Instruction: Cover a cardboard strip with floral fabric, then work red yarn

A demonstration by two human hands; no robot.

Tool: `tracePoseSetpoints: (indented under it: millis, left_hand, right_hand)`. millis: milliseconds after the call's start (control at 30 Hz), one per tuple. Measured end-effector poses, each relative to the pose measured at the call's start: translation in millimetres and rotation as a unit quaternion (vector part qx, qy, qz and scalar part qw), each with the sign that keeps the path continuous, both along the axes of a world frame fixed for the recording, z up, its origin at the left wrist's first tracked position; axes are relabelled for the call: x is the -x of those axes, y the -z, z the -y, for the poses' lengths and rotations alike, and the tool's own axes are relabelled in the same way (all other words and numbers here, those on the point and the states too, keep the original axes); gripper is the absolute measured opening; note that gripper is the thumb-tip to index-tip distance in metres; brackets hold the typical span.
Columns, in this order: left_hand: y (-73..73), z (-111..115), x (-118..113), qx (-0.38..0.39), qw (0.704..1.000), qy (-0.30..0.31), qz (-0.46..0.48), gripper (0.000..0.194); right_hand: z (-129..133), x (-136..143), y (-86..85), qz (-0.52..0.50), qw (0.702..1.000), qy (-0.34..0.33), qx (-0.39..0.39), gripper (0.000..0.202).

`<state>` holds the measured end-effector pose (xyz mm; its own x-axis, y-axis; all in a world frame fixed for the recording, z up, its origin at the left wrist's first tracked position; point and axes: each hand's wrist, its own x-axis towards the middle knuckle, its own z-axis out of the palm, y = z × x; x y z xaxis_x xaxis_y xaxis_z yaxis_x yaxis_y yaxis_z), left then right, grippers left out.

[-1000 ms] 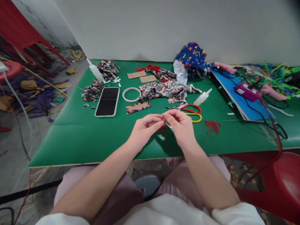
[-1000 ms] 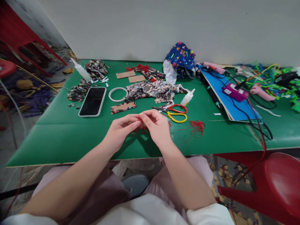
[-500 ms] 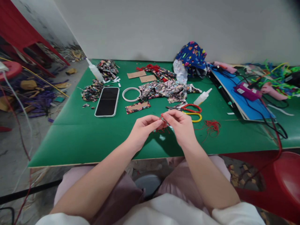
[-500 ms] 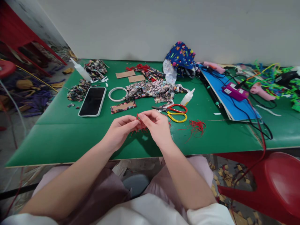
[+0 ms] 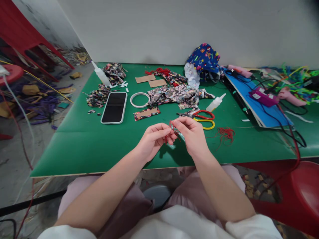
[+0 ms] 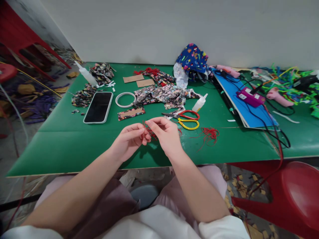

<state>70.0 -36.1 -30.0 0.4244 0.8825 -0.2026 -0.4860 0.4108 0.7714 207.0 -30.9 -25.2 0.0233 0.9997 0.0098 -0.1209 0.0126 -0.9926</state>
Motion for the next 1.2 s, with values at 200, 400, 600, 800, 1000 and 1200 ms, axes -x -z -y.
tracePoseSetpoints:
  millis: [200, 400, 600, 800, 1000, 1200]
  left_hand:
    - [0.7, 0.0, 1.3, -0.017, 1.000, -0.001, -0.021, 0.009]
    - [-0.6, -1.4, 0.9, -0.007, 1.000, -0.004, -0.008, 0.010]
    - [-1.7, -1.2, -0.3, 0.002, 1.000, -0.002, -0.004, 0.009]
    - [-1.4, -1.2, -0.1, 0.006, 1.000, 0.002, -0.012, 0.009]
    - [0.7, -1.2, 0.2, 0.000, 1.000, 0.002, -0.011, 0.007]
    - [-1.5, -1.4, -0.7, 0.000, 1.000, 0.003, -0.005, 0.010]
  right_hand:
    - [1.1, 0.5, -1.7, -0.070, 0.996, -0.047, 0.023, 0.011]
    - [2.4, 0.9, -2.9, -0.083, 0.994, -0.063, 0.026, 0.011]
    - [2.8, 0.7, -1.5, -0.076, 0.996, -0.049, 0.012, 0.010]
    - [3.5, 2.1, -2.2, -0.039, 0.999, -0.024, -0.002, 0.012]
    - [4.2, 2.3, -3.3, -0.034, 0.999, -0.014, -0.014, 0.010]
    - [5.1, 2.0, -3.1, -0.031, 0.999, -0.037, -0.009, 0.011]
